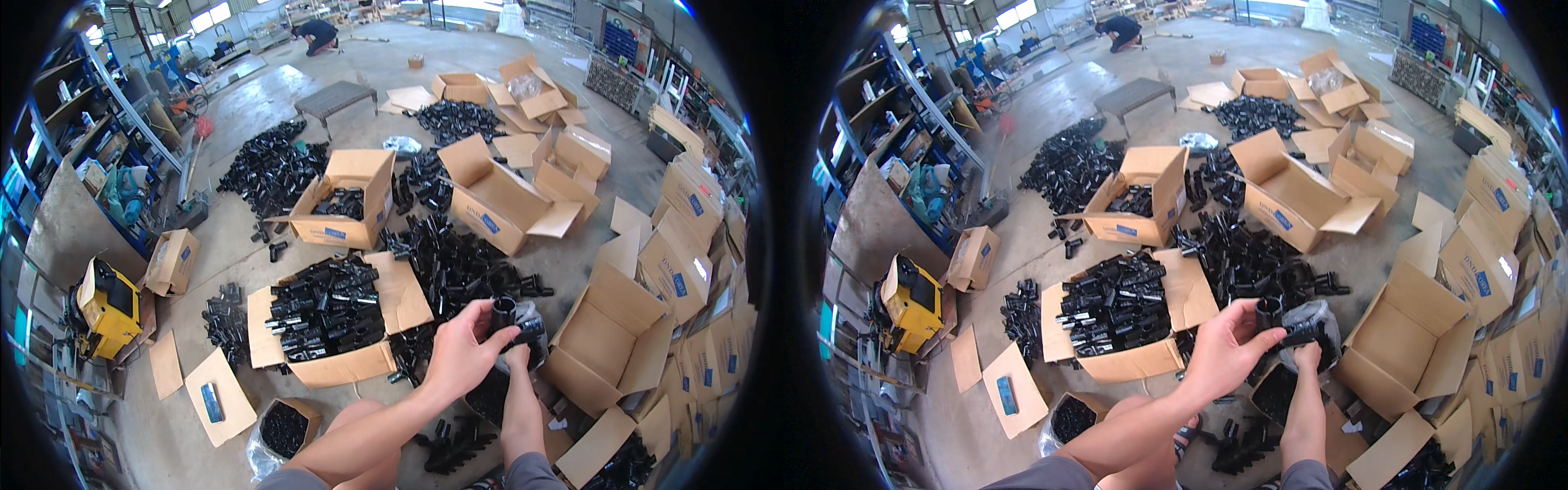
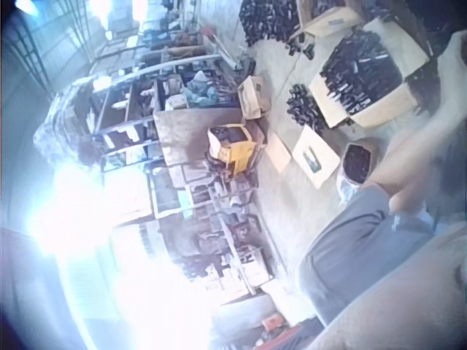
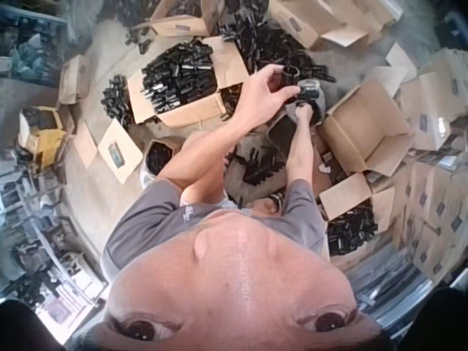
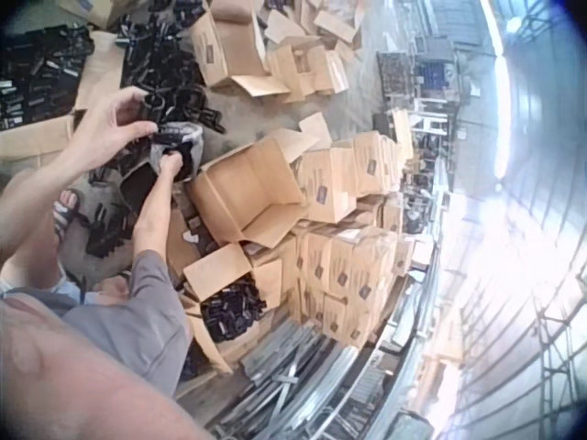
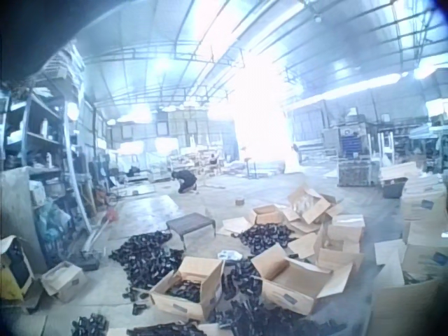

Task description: The person sorts through a collection of black plastic components on the floor, picking them up and moving them between different open cardboard boxes.

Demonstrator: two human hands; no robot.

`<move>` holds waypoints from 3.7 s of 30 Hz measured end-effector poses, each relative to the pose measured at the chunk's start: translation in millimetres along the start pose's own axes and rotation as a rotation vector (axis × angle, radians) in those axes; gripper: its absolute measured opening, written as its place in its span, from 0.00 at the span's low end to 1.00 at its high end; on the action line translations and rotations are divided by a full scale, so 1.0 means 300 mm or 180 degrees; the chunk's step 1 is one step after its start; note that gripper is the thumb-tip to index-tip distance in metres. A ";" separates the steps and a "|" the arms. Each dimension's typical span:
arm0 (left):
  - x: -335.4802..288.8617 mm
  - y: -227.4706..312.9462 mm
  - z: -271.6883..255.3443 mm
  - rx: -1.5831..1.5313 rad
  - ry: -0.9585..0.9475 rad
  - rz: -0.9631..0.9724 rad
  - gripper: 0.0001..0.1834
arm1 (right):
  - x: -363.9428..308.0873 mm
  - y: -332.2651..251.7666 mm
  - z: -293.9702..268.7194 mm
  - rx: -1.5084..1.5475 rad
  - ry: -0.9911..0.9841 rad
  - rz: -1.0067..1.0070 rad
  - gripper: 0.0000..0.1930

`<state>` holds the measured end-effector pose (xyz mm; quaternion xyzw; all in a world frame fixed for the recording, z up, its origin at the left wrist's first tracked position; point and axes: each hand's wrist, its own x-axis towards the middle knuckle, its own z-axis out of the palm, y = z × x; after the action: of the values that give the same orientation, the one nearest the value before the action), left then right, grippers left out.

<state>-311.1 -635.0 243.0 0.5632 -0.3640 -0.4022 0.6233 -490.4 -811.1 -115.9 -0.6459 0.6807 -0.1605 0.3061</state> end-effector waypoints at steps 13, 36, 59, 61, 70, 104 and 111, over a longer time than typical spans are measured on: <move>0.029 -0.051 -0.062 -0.1919 -0.0100 -0.1232 0.08 | -0.301 -0.194 -0.237 0.1189 0.1761 -0.0252 0.11; -0.153 -0.009 0.014 -0.2080 -0.0597 -0.0856 0.09 | -0.957 -0.671 -0.682 0.3747 0.1416 -0.1110 0.08; -0.248 0.014 0.117 -0.1109 -0.0970 0.0192 0.16 | -0.976 -0.513 -0.702 0.5828 -0.0127 -0.0263 0.10; -0.254 0.023 0.116 -0.1038 -0.1024 0.0236 0.17 | -0.980 -0.514 -0.689 0.5858 0.0097 -0.0284 0.10; -0.259 0.002 0.111 -0.0821 -0.1199 0.0274 0.20 | -0.993 -0.522 -0.682 0.5665 0.0310 -0.0294 0.12; -0.153 -0.094 0.079 -0.1112 -0.0389 -0.1183 0.09 | -0.611 0.118 -0.104 -0.1373 -0.0945 0.0985 0.20; -0.138 -0.149 0.069 -0.1080 -0.0282 -0.0968 0.14 | -0.634 0.025 -0.119 -0.1436 -0.1174 0.1150 0.20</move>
<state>-351.1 -607.8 200.7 0.4805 -0.2291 -0.5713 0.6247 -522.7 -630.6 -53.4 -0.5845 0.7357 0.1704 0.2969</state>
